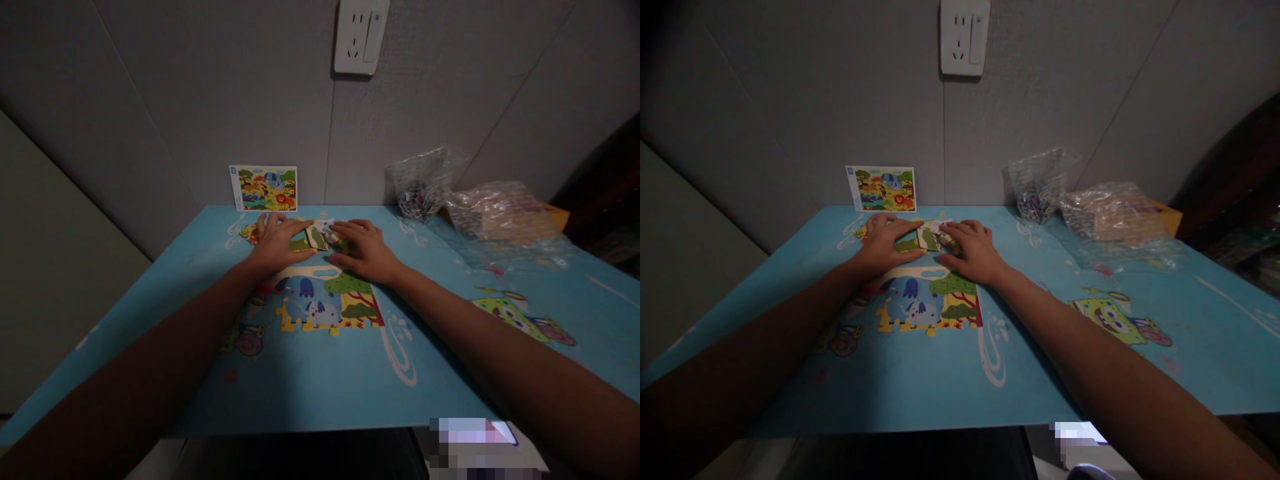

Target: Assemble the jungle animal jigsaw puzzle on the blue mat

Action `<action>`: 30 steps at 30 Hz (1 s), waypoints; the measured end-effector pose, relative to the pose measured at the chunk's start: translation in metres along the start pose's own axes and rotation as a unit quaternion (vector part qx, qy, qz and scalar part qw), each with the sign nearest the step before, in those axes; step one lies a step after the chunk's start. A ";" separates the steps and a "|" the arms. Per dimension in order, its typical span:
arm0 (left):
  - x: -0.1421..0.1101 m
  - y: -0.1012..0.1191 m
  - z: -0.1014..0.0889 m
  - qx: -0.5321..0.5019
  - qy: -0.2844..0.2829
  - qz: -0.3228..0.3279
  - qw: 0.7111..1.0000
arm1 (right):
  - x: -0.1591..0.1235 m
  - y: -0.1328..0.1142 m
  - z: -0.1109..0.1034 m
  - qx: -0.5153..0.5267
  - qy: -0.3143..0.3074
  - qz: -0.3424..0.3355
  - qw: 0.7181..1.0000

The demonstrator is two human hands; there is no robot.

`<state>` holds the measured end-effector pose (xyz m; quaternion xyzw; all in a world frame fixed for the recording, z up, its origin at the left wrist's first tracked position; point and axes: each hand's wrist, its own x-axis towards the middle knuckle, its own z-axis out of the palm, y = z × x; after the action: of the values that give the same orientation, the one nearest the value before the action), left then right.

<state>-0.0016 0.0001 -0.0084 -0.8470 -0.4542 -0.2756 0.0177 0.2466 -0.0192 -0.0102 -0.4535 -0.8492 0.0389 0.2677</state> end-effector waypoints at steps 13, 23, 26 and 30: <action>-0.004 0.006 -0.002 -0.059 0.004 0.082 0.995 | 0.003 -0.005 -0.006 0.018 0.032 0.000 0.999; -0.004 0.013 -0.006 -0.062 0.051 0.171 0.982 | 0.000 0.009 -0.015 -0.093 0.070 0.131 0.985; -0.004 0.022 -0.007 -0.058 0.074 0.215 0.972 | 0.000 -0.006 -0.014 0.019 0.088 0.090 0.992; -0.004 0.031 -0.006 -0.070 0.069 0.239 0.966 | -0.001 -0.025 -0.006 0.227 0.037 0.055 0.972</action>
<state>0.0185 -0.0227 0.0012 -0.9091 -0.2154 -0.3523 0.0547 0.2315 -0.0360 0.0020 -0.4278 -0.7814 0.2287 0.3926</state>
